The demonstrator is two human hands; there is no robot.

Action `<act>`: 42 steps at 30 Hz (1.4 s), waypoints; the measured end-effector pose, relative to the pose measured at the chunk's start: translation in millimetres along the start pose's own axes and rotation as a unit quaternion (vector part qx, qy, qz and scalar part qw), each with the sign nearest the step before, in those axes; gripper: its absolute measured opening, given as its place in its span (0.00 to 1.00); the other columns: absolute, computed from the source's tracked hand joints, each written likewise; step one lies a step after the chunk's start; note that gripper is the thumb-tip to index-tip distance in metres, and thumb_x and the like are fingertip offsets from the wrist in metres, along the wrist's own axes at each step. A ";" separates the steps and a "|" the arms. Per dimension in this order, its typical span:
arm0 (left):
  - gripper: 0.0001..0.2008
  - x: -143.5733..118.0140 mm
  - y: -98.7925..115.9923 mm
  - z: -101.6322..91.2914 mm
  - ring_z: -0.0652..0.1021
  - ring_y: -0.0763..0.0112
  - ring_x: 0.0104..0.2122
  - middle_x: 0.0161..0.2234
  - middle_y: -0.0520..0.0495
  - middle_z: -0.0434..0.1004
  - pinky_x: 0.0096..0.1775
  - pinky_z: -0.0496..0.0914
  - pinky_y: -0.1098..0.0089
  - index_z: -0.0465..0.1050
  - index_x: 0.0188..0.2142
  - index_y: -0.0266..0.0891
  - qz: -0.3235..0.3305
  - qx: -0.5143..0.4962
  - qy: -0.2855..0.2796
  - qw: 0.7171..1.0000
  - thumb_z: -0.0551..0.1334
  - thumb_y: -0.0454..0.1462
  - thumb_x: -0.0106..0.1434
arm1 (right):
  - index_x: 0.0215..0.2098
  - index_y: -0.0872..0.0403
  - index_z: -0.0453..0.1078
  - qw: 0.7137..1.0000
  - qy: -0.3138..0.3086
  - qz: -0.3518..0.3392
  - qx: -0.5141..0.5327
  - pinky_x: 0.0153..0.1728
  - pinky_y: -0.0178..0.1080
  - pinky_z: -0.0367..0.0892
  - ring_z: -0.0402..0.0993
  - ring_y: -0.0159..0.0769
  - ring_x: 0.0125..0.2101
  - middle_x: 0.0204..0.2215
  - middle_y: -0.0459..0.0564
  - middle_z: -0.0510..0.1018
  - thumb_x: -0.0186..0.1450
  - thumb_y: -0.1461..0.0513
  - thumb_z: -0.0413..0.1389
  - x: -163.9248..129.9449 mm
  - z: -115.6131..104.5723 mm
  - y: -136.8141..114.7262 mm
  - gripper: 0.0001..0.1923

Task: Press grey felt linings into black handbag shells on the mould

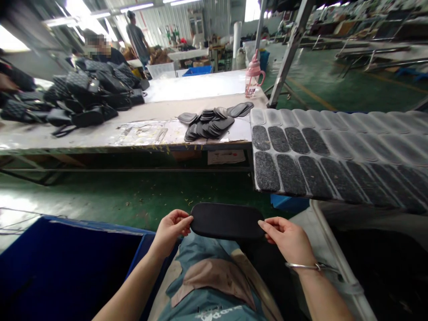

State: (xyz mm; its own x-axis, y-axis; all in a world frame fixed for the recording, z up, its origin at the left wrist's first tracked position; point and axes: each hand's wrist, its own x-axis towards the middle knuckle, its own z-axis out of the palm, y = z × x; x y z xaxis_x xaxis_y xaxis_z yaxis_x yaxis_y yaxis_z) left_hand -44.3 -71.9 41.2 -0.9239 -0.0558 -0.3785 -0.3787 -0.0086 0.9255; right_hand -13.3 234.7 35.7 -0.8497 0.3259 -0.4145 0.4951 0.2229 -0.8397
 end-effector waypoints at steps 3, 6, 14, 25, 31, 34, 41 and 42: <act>0.18 0.4 3.1 0.4 0.72 0.75 0.17 0.16 0.52 0.71 0.20 0.64 0.77 0.67 0.30 0.35 -0.009 0.013 -0.003 1.000 0.70 0.45 0.49 | 0.28 0.55 0.74 1.000 0.004 -0.011 0.002 0.21 0.30 0.70 0.73 0.31 0.21 0.19 0.45 0.76 0.48 0.49 0.65 -1.0 1.2 -2.1 0.19; 0.19 -0.3 3.5 -0.9 0.71 0.77 0.17 0.16 0.54 0.70 0.20 0.63 0.78 0.66 0.30 0.36 -0.019 0.017 -0.023 0.999 0.70 0.45 0.49 | 0.27 0.55 0.72 1.000 -0.005 -0.017 0.008 0.21 0.31 0.70 0.72 0.30 0.19 0.18 0.45 0.75 0.50 0.52 0.64 -3.8 2.0 -5.4 0.15; 0.21 13.5 -2.5 -7.6 0.70 0.79 0.18 0.18 0.57 0.69 0.21 0.64 0.80 0.66 0.32 0.38 -0.055 0.031 -0.052 0.997 0.71 0.46 0.47 | 0.27 0.55 0.70 0.999 0.002 -0.021 0.047 0.19 0.28 0.67 0.71 0.27 0.19 0.17 0.43 0.74 0.53 0.55 0.63 1.6 3.1 -2.8 0.12; 0.22 6.4 5.3 -2.1 0.69 0.80 0.18 0.18 0.57 0.69 0.22 0.64 0.80 0.67 0.32 0.38 -0.063 0.028 -0.041 0.997 0.72 0.46 0.45 | 0.27 0.55 0.71 0.998 0.001 -0.029 0.047 0.18 0.28 0.67 0.71 0.28 0.19 0.18 0.44 0.75 0.52 0.54 0.64 1.9 2.6 -0.5 0.13; 0.25 6.4 -0.2 -3.2 0.68 0.78 0.19 0.19 0.58 0.68 0.22 0.64 0.78 0.70 0.37 0.39 -0.048 0.020 -0.007 0.999 0.73 0.47 0.43 | 0.28 0.54 0.71 0.998 0.021 -0.028 0.045 0.19 0.29 0.67 0.72 0.30 0.19 0.18 0.44 0.75 0.53 0.54 0.63 -2.9 5.5 -0.8 0.13; 0.31 5.5 -5.2 -5.7 0.71 0.76 0.23 0.25 0.53 0.75 0.26 0.67 0.76 0.73 0.46 0.39 -0.038 0.034 0.015 0.999 0.73 0.46 0.43 | 0.28 0.54 0.72 0.999 0.027 -0.039 0.027 0.20 0.30 0.67 0.72 0.31 0.19 0.18 0.45 0.76 0.54 0.53 0.62 -5.2 6.4 -0.7 0.12; 0.27 -6.7 -6.9 -7.0 0.75 0.73 0.31 0.39 0.49 0.80 0.33 0.69 0.76 0.77 0.45 0.43 -0.093 0.056 0.099 0.989 0.73 0.46 0.45 | 0.30 0.53 0.74 0.998 0.021 -0.043 -0.029 0.22 0.32 0.66 0.71 0.32 0.20 0.18 0.45 0.75 0.57 0.51 0.60 -9.9 7.8 -1.7 0.14; 0.26 -8.0 -6.4 -7.8 0.75 0.73 0.32 0.40 0.50 0.80 0.34 0.69 0.76 0.77 0.45 0.43 -0.098 0.061 0.107 0.987 0.72 0.46 0.45 | 0.30 0.53 0.74 0.998 0.018 -0.041 -0.034 0.22 0.32 0.66 0.71 0.32 0.20 0.19 0.45 0.75 0.57 0.51 0.59 -10.4 8.3 -2.8 0.14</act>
State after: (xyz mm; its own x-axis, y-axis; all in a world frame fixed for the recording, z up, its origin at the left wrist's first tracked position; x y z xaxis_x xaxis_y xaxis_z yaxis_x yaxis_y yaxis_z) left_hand -34.1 -79.2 38.4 -0.8041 -0.2754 -0.5269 -0.5653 0.0799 0.8210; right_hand -7.3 223.1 39.4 -0.8813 0.3359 -0.3324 0.4368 0.3107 -0.8442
